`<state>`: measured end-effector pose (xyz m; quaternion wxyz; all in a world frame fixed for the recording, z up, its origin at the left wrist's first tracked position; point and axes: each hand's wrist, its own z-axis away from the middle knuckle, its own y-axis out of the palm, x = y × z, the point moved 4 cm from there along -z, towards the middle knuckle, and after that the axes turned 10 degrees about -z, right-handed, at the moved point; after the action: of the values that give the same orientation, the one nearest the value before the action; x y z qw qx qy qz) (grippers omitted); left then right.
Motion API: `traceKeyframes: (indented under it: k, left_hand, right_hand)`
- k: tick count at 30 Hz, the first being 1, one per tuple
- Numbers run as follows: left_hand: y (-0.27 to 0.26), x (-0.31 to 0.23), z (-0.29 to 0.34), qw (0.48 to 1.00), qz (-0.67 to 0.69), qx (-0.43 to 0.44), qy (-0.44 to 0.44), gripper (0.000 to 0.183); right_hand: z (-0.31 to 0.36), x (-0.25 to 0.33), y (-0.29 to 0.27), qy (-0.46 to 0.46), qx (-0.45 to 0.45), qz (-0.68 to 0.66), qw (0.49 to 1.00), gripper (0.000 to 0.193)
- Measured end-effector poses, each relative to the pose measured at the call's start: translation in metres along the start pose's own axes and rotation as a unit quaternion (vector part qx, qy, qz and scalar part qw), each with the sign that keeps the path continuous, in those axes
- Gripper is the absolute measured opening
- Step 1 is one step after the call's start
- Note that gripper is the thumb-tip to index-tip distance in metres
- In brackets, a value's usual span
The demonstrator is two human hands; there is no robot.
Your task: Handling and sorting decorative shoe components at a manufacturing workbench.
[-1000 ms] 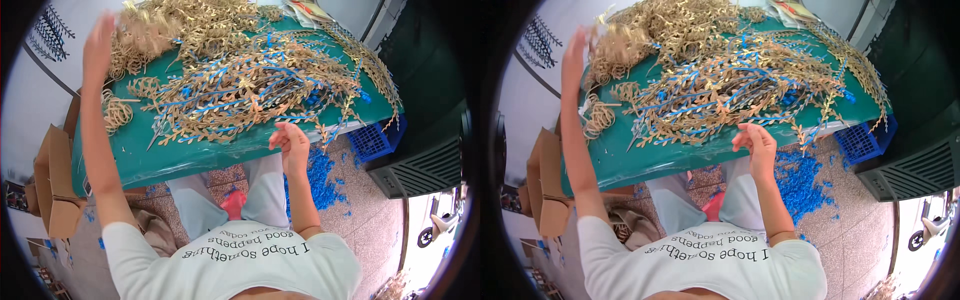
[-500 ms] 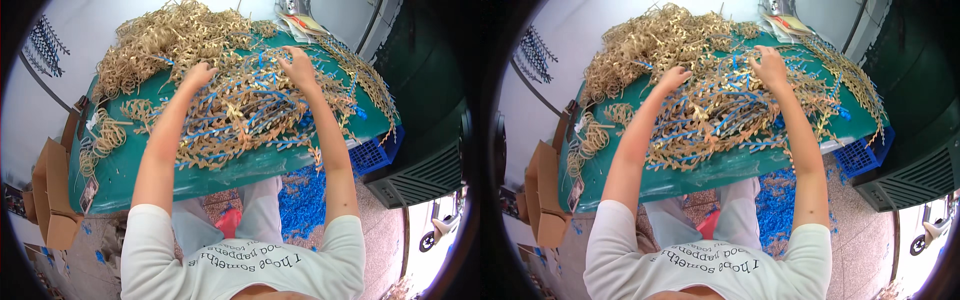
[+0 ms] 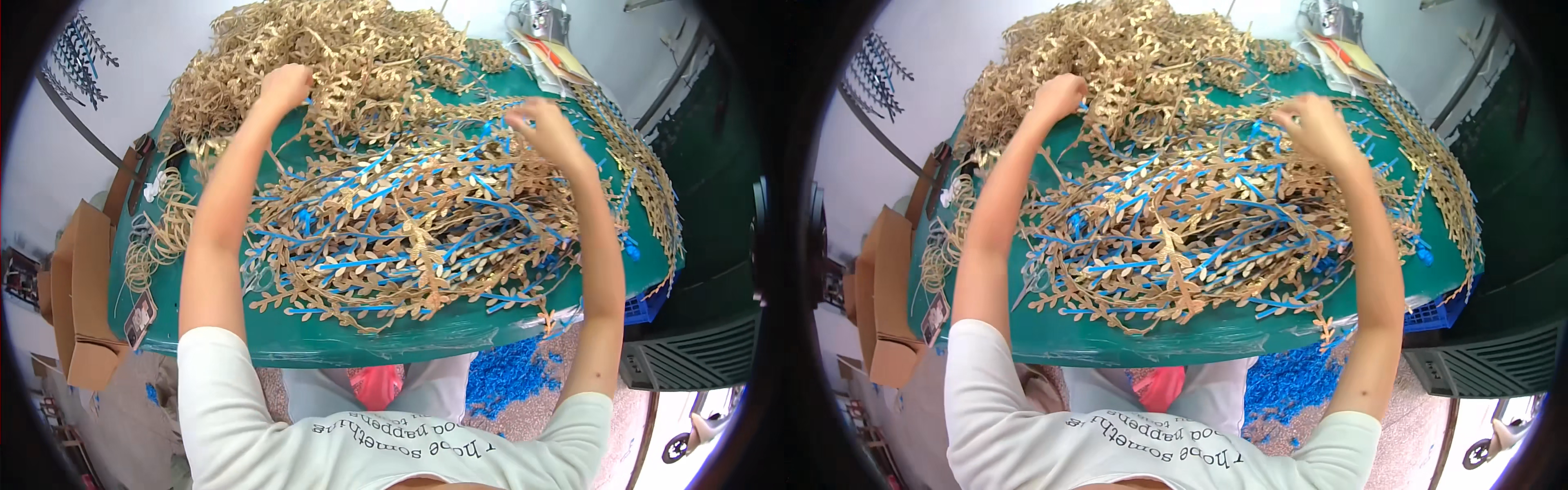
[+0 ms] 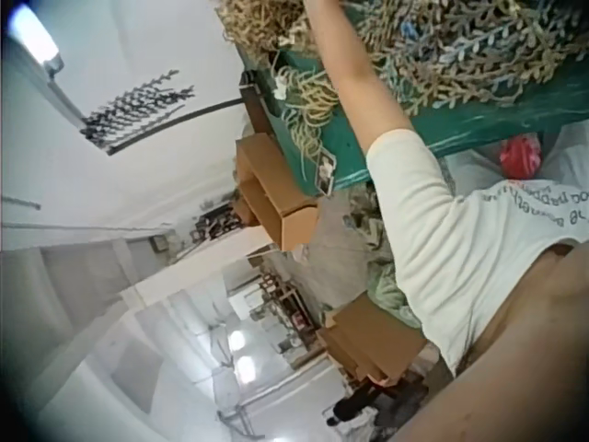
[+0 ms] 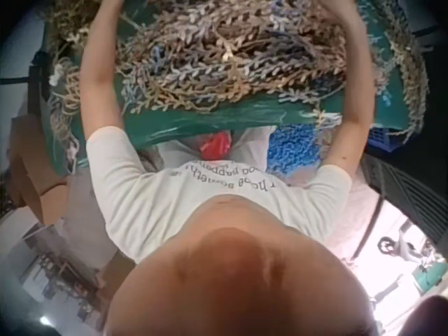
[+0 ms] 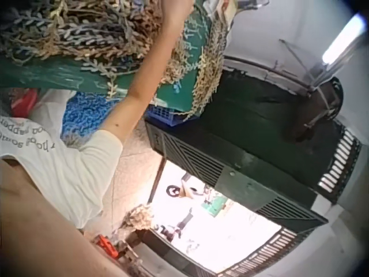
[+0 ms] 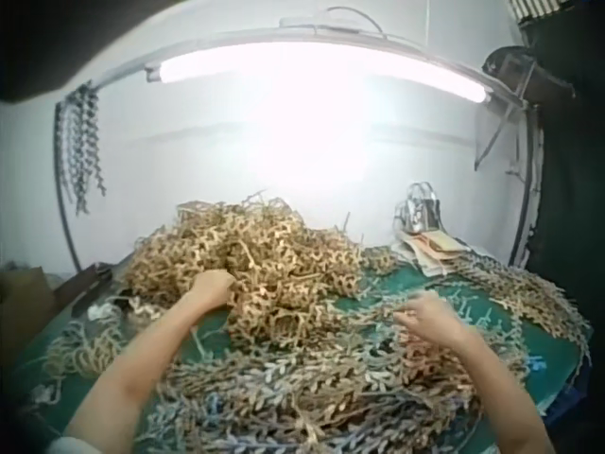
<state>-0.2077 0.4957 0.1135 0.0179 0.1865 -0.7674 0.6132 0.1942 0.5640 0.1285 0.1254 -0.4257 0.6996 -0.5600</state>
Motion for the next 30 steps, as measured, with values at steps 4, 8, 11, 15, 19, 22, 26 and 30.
traceKeyframes:
  k: [4, 8, 11, 15, 19, 22, 26, 30]
  left_hand:
    - [0.039, 0.008, 0.003, 0.963, -0.120, -0.132, 0.200, 0.018]
    - [-0.013, 0.025, -0.008, 0.956, -0.035, -0.217, 0.197, 0.009]
    - [-0.071, 0.037, -0.003, 0.920, -0.084, -0.355, 0.143, 0.011]
    - [-0.145, 0.016, 0.015, 0.932, 0.064, -0.353, -0.049, 0.020]
    - [-0.181, 0.044, 0.019, 0.847, 0.161, -0.495, -0.107, 0.027]
    - [-0.182, 0.037, 0.013, 0.820, 0.388, -0.402, -0.123, 0.030]
    - [-0.149, 0.034, 0.012, 0.837, 0.395, -0.345, -0.157, 0.030]
    - [-0.085, 0.081, -0.017, 0.770, 0.553, -0.315, -0.045, 0.021]
  right_hand:
    - [-0.066, 0.035, 0.022, -0.124, -0.009, -0.073, 0.990, 0.028]
    - [-0.090, 0.124, 0.077, -0.178, 0.218, -0.209, 0.937, 0.030]
    - [-0.110, 0.150, 0.109, -0.132, 0.264, -0.230, 0.927, 0.031]
    - [-0.129, 0.148, 0.090, -0.160, -0.080, -0.143, 0.973, 0.029]
    - [-0.121, 0.146, 0.047, -0.240, -0.262, -0.119, 0.927, 0.026]
    - [-0.112, 0.125, 0.021, -0.157, -0.368, -0.025, 0.916, 0.036]
    - [-0.110, 0.097, 0.082, -0.040, 0.112, -0.285, 0.951, 0.040]
    - [-0.119, 0.081, 0.091, -0.065, 0.059, -0.335, 0.938, 0.018]
